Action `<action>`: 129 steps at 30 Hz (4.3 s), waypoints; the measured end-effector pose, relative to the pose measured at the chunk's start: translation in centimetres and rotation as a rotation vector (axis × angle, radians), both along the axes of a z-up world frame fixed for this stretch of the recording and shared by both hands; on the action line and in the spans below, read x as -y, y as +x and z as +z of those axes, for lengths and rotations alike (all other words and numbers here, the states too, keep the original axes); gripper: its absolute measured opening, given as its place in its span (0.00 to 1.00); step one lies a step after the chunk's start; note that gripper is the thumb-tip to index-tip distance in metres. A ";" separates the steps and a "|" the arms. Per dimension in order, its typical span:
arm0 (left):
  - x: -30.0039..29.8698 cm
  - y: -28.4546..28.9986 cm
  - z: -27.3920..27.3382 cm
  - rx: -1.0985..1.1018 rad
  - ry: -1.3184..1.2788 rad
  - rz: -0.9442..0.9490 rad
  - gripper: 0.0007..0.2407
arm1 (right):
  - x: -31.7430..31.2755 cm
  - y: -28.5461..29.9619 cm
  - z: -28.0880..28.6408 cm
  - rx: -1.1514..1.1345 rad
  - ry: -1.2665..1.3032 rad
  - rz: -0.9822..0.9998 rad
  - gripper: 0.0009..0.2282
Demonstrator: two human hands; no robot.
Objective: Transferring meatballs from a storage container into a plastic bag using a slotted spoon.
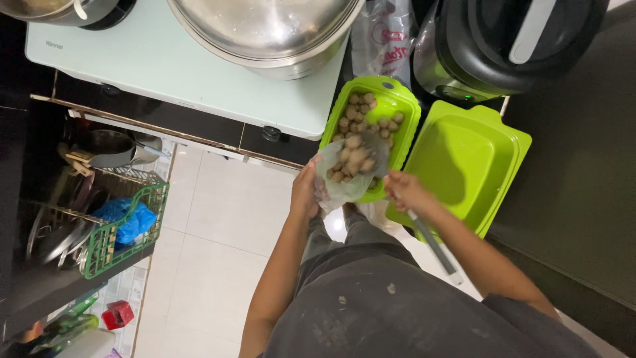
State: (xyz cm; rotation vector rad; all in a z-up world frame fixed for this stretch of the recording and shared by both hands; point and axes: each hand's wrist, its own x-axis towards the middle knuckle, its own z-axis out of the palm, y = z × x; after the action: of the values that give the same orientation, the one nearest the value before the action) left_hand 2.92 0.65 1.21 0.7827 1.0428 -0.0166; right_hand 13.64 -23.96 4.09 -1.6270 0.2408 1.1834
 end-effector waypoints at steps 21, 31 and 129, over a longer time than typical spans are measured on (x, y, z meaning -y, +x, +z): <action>-1.0 -2.3 -3.2 -0.108 0.068 0.008 0.18 | -5.1 0.3 -4.1 0.449 -0.141 0.003 0.43; -0.6 -2.6 0.0 -0.039 0.135 -0.052 0.16 | -4.3 1.4 -7.0 0.601 -0.251 0.043 0.23; -0.1 -2.4 1.2 -0.016 0.096 0.003 0.18 | -2.4 8.6 -18.9 0.006 -0.086 0.132 0.22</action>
State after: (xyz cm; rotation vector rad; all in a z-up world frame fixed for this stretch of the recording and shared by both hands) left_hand 0.52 0.71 2.38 0.8698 1.0656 0.0299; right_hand 22.26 -21.61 -14.77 -1.7431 0.1846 1.2828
